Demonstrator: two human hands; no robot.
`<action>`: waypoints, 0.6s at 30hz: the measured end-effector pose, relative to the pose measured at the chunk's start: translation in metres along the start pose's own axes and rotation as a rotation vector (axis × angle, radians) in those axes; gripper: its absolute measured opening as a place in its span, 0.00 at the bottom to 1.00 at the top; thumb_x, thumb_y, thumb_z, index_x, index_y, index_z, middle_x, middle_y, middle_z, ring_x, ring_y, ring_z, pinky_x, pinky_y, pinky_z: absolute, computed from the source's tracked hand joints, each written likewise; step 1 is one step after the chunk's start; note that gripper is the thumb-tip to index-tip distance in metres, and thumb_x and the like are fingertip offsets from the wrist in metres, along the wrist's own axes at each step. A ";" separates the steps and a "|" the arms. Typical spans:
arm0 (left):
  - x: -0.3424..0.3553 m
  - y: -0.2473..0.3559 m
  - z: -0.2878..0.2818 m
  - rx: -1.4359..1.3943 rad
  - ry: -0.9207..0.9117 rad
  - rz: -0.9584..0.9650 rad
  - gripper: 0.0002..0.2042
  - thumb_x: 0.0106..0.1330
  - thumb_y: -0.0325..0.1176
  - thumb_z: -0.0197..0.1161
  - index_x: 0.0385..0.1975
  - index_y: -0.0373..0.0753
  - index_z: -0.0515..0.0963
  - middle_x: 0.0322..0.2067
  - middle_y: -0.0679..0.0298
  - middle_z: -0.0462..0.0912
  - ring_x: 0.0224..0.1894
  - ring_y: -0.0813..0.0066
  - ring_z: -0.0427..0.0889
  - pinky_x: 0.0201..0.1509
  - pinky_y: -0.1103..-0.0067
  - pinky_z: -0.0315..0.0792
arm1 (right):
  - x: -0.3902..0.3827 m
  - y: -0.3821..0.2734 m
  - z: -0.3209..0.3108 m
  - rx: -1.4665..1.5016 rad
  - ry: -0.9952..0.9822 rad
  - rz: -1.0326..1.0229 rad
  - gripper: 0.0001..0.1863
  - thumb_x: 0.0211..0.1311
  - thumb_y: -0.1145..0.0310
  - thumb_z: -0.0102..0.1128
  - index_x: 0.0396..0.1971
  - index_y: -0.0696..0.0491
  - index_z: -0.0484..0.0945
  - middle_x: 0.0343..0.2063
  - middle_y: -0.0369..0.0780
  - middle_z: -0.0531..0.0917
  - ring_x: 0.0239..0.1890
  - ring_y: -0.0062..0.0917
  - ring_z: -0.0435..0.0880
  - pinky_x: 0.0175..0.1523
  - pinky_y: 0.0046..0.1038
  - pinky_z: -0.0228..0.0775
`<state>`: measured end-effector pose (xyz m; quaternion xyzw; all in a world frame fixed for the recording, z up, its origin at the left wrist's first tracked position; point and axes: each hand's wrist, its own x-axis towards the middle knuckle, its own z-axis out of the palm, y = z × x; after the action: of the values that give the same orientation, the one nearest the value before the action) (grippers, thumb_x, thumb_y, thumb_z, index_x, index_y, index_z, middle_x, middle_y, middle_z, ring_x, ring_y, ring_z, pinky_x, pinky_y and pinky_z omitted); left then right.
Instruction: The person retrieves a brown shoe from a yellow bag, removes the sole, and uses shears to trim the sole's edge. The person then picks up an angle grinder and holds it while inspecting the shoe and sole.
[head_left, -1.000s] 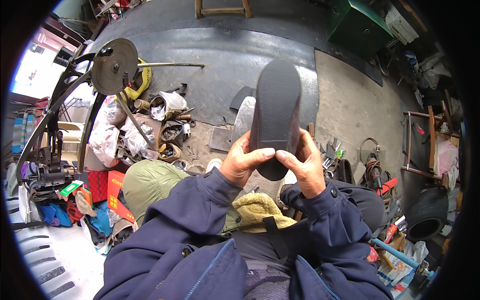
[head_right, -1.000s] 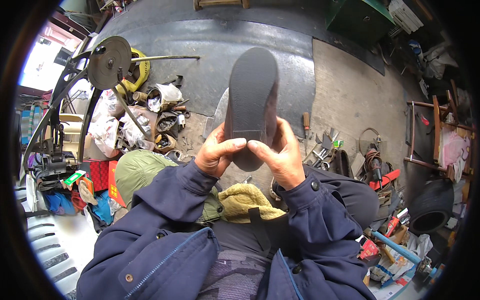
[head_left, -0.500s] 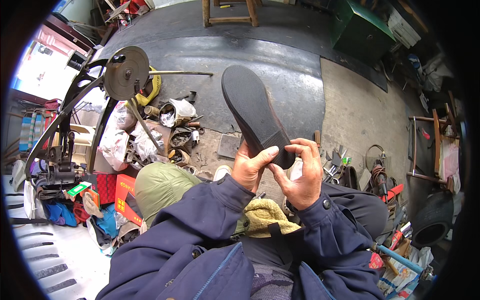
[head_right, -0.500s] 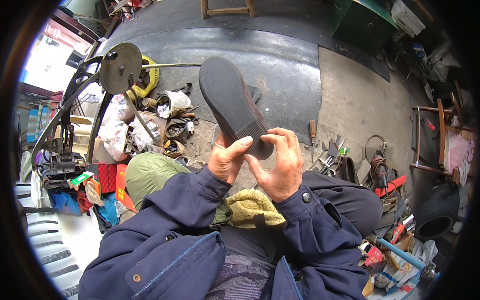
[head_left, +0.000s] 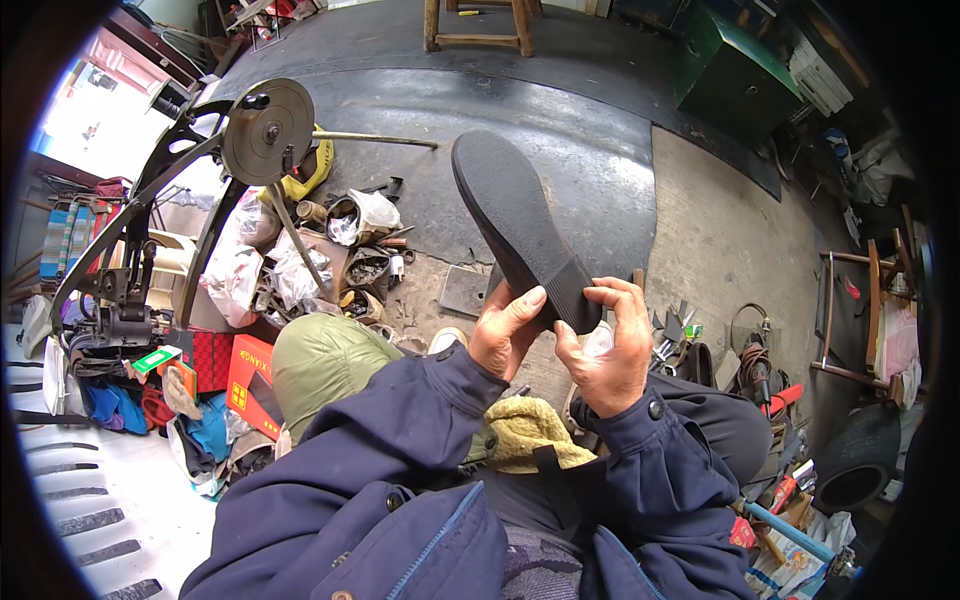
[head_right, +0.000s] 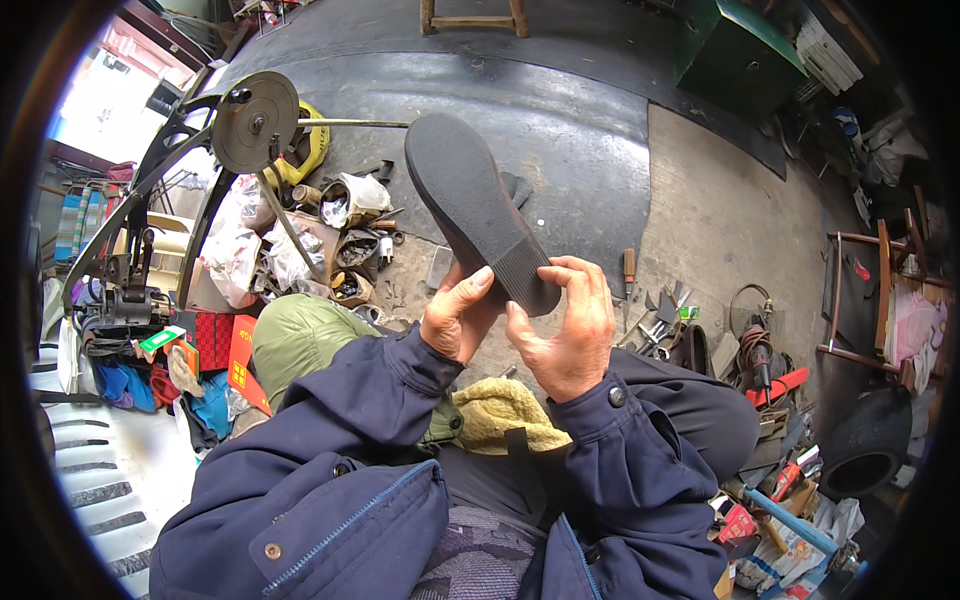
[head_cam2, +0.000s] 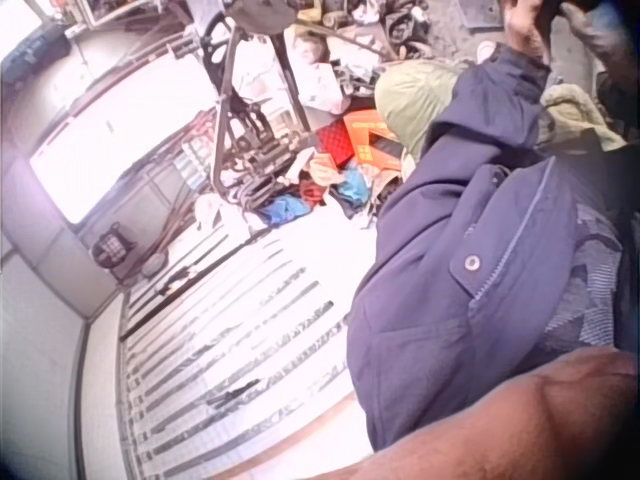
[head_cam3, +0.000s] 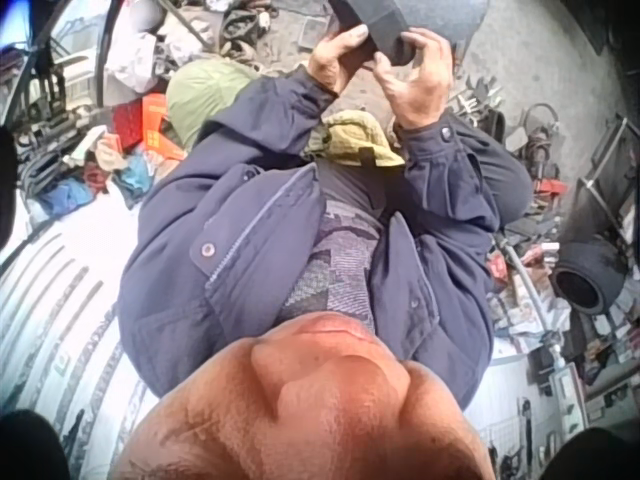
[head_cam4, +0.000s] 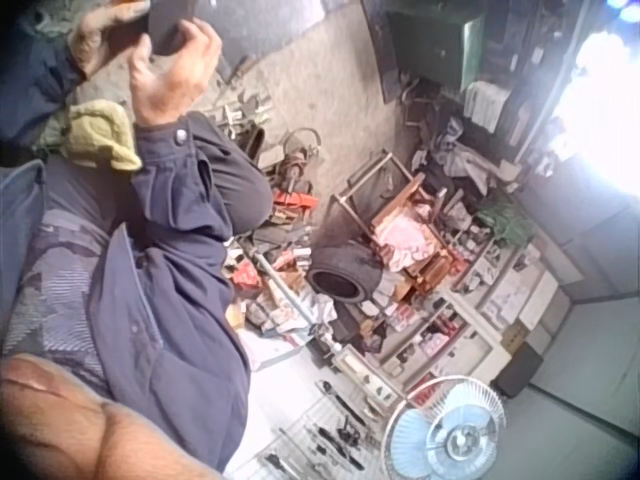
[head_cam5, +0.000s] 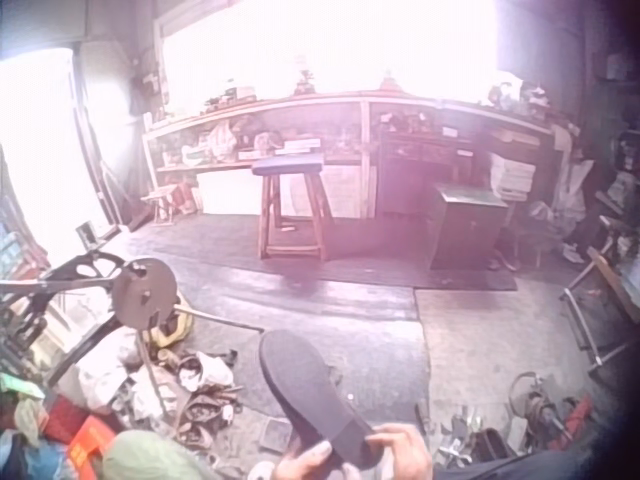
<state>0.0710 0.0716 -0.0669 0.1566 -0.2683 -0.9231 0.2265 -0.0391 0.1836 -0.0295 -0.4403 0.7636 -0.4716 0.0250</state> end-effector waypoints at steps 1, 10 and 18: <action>0.000 0.000 0.000 -0.002 -0.014 -0.004 0.24 0.72 0.32 0.55 0.68 0.37 0.65 0.62 0.54 0.74 0.66 0.59 0.72 0.74 0.61 0.62 | 0.000 0.001 0.000 -0.002 0.004 -0.001 0.22 0.42 0.71 0.74 0.41 0.57 0.77 0.45 0.46 0.80 0.48 0.41 0.81 0.54 0.37 0.73; 0.000 -0.003 -0.004 0.036 -0.002 -0.022 0.23 0.72 0.31 0.56 0.66 0.37 0.68 0.62 0.54 0.75 0.66 0.59 0.73 0.73 0.62 0.63 | -0.001 0.003 -0.003 -0.027 0.001 0.023 0.22 0.43 0.70 0.74 0.40 0.56 0.78 0.45 0.45 0.81 0.48 0.40 0.81 0.54 0.37 0.72; 0.000 -0.004 -0.006 0.055 -0.017 -0.026 0.22 0.72 0.31 0.56 0.65 0.37 0.68 0.61 0.55 0.76 0.64 0.60 0.74 0.72 0.63 0.65 | -0.001 0.004 -0.002 -0.032 0.010 0.020 0.21 0.43 0.69 0.74 0.39 0.57 0.77 0.43 0.45 0.81 0.46 0.40 0.81 0.53 0.37 0.73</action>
<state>0.0723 0.0719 -0.0736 0.1584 -0.2936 -0.9195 0.2078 -0.0422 0.1863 -0.0314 -0.4307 0.7754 -0.4614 0.0188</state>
